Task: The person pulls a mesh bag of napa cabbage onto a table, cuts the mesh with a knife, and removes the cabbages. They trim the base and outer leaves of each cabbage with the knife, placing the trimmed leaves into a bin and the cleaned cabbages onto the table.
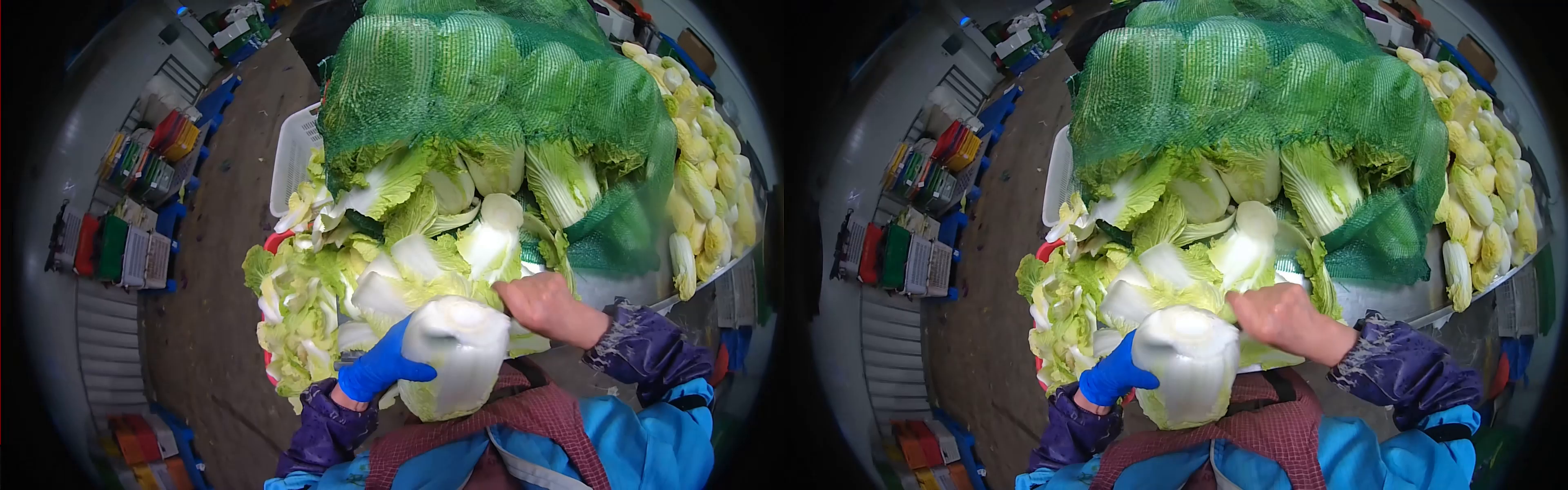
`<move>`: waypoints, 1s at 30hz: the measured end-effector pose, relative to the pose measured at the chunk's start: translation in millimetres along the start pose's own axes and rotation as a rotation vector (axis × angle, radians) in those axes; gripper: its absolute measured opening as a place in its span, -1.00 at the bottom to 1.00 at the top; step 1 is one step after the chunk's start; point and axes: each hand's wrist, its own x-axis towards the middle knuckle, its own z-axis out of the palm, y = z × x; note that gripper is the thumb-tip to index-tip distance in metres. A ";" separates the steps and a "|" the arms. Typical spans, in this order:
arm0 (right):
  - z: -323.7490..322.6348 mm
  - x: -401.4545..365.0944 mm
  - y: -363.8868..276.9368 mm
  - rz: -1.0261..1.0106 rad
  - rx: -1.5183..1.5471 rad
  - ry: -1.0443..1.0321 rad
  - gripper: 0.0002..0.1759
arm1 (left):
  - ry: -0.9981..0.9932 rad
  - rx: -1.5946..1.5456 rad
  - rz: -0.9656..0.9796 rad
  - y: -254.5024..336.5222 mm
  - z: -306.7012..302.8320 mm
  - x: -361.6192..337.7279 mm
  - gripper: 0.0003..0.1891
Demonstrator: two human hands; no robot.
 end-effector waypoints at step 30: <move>-56.5 45.8 -9.4 0.844 0.996 0.275 -0.23 | 0.520 -0.687 0.513 -42.2 -26.2 9.6 -0.27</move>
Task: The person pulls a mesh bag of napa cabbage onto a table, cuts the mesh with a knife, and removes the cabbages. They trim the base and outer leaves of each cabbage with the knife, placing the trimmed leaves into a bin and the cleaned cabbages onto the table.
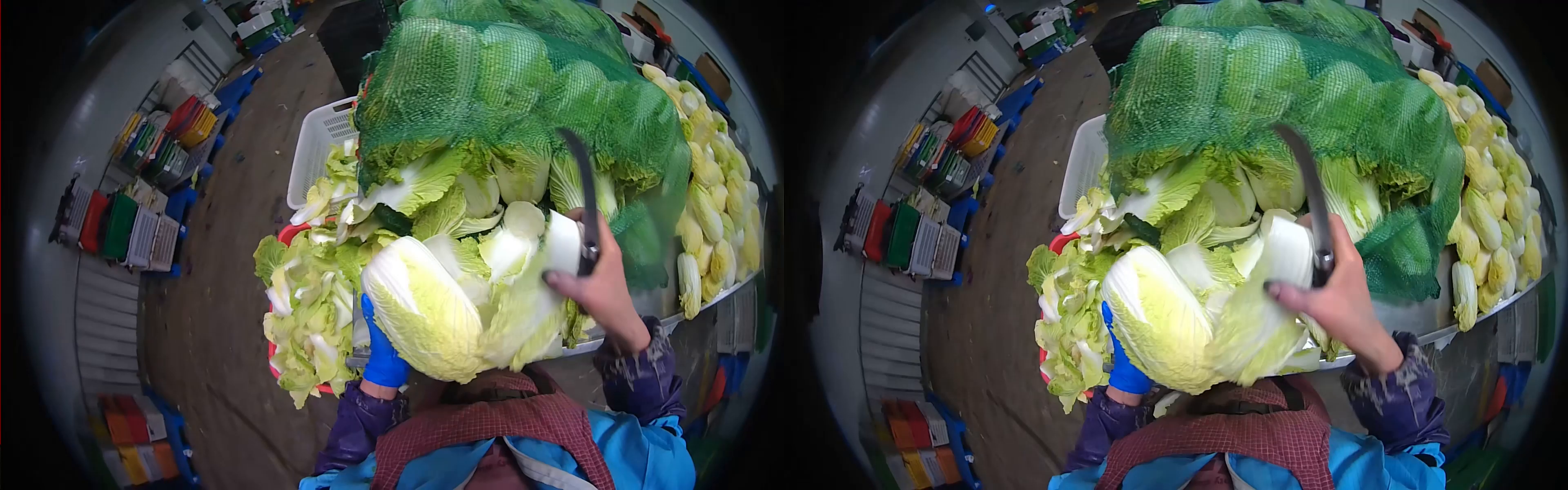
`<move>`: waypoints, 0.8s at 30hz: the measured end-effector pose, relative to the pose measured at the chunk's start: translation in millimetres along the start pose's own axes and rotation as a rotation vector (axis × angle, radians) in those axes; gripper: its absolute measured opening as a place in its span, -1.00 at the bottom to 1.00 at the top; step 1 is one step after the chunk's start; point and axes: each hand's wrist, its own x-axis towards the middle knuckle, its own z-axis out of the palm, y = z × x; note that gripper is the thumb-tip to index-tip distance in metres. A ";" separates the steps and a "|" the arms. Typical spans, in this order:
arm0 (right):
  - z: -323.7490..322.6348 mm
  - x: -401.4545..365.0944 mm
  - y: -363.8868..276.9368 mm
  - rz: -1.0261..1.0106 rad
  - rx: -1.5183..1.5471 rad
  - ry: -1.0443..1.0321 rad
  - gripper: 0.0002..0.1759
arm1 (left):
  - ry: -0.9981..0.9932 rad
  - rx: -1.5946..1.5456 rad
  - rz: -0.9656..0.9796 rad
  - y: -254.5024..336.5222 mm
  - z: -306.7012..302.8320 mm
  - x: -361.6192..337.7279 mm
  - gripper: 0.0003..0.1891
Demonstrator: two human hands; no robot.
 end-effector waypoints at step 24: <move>6.4 -2.5 77.1 -0.084 -0.499 -0.256 -0.21 | 0.079 -0.038 0.024 23.9 16.7 2.0 -0.29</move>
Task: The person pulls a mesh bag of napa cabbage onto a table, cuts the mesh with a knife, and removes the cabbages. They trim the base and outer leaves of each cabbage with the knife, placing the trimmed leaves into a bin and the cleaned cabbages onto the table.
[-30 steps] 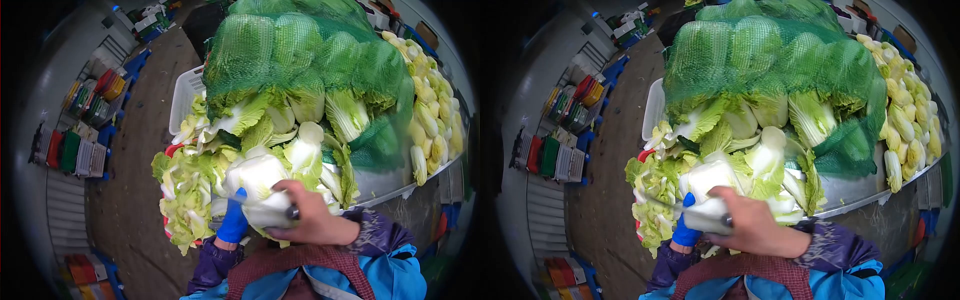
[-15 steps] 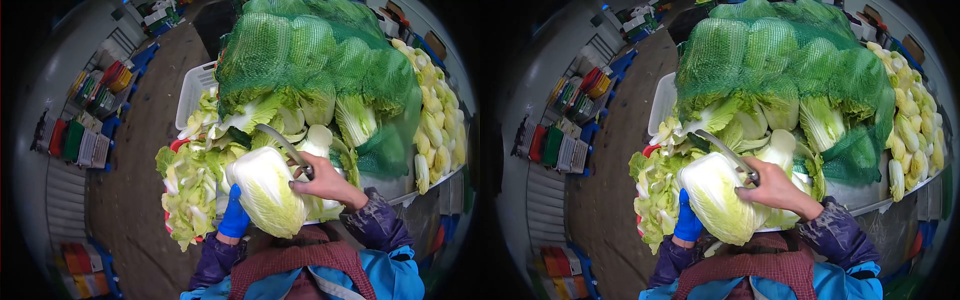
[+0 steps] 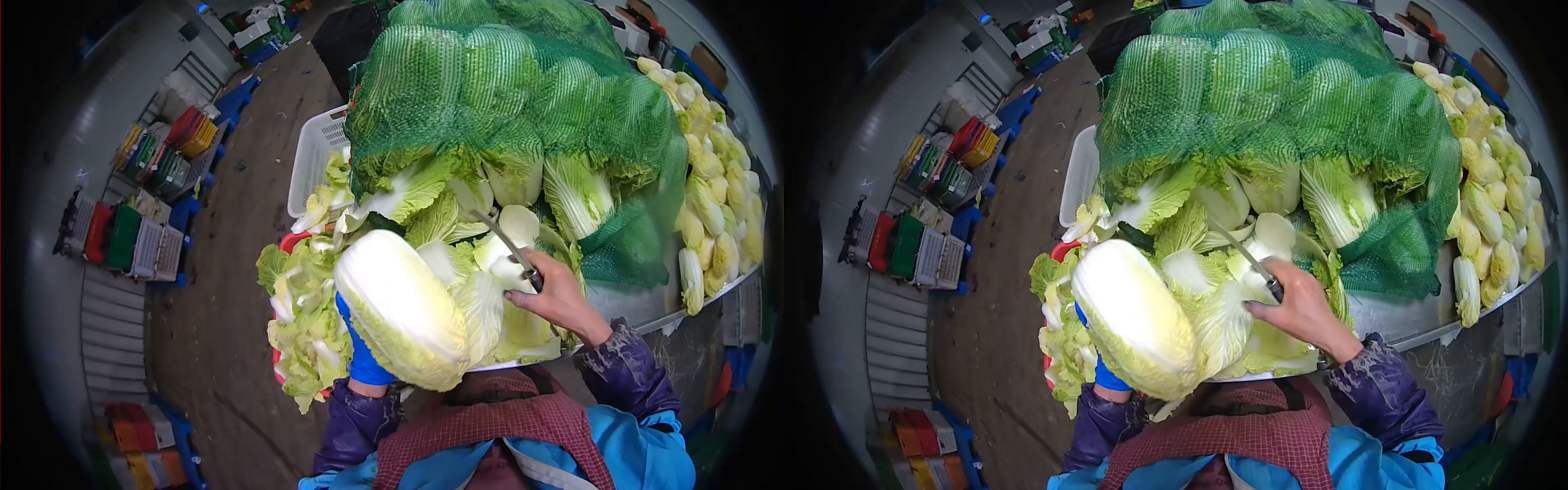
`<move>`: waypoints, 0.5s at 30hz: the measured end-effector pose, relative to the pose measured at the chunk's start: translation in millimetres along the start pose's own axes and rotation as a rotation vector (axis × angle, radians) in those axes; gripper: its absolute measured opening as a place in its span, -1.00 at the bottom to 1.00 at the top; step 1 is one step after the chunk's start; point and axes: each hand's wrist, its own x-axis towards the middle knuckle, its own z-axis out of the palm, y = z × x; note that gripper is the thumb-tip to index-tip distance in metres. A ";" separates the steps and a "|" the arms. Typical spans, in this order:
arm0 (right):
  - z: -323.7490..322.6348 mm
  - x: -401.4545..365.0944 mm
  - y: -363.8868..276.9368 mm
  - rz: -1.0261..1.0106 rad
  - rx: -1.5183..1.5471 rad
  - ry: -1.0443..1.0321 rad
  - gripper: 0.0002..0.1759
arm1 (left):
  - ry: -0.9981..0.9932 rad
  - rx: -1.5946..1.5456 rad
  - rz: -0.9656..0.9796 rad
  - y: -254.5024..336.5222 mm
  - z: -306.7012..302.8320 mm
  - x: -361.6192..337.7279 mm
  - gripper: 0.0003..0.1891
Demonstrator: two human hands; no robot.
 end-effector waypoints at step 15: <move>10.6 -11.8 -1.4 0.213 1.392 -0.079 0.09 | -0.215 0.575 0.062 7.2 55.0 22.3 -0.26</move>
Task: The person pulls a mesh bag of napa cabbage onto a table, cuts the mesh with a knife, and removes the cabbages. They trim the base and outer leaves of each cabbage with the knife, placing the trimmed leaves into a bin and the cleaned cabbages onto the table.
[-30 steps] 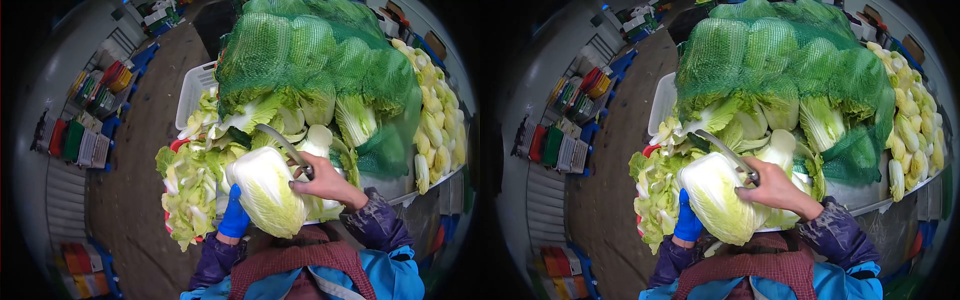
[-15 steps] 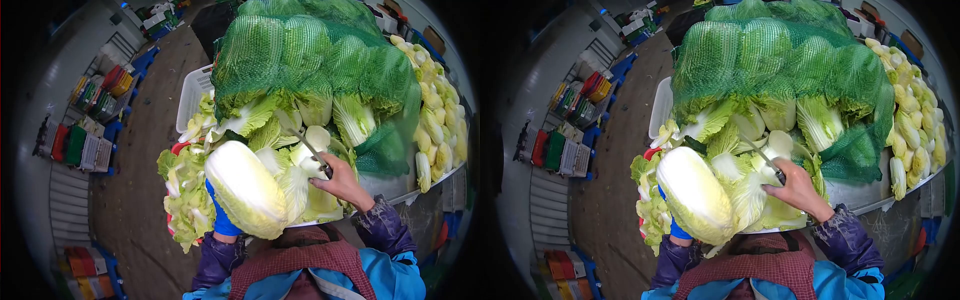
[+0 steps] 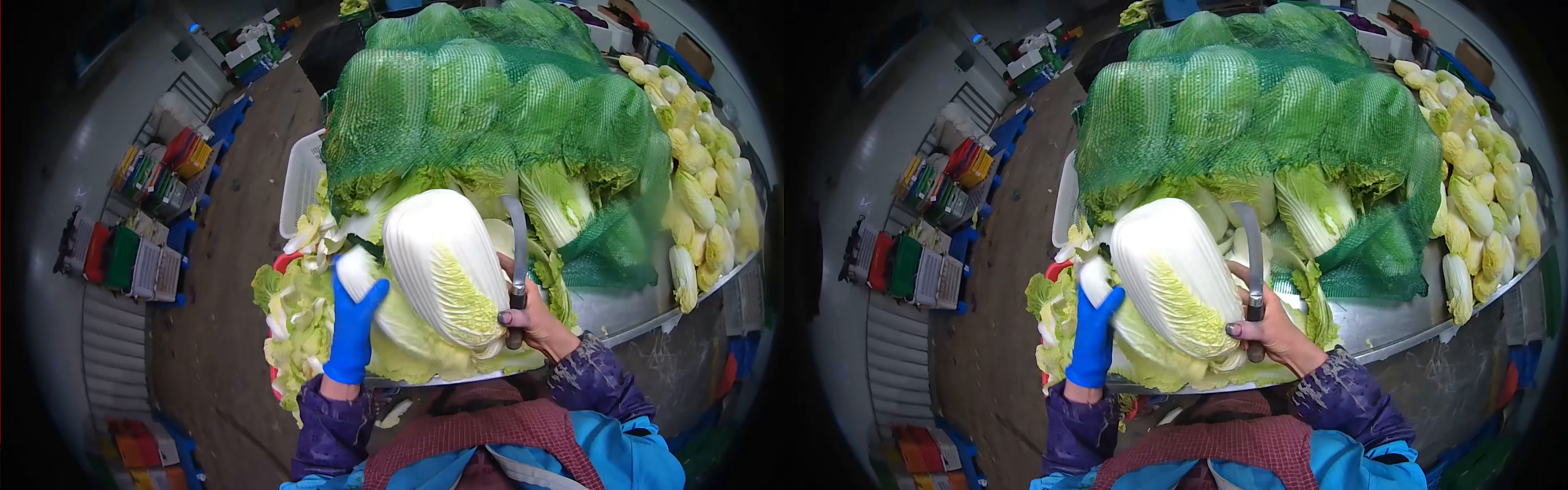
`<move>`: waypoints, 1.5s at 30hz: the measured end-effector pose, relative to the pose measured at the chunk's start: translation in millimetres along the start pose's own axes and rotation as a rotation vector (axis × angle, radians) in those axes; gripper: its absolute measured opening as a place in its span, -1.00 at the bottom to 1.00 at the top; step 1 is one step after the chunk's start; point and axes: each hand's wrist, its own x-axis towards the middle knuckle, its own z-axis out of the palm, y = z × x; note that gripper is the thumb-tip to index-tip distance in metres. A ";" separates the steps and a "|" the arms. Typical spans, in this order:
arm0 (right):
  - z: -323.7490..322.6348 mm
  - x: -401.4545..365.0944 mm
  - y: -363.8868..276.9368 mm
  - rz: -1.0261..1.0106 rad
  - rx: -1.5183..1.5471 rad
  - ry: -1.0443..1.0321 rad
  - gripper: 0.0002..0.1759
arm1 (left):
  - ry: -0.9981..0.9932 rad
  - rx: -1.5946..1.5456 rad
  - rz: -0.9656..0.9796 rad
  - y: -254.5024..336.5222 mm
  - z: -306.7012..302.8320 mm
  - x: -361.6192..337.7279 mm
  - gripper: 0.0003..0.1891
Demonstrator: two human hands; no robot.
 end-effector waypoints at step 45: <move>32.6 -21.4 -39.8 -0.216 -1.241 -0.223 -0.48 | -0.323 0.207 -0.305 -27.8 -14.5 -73.8 0.15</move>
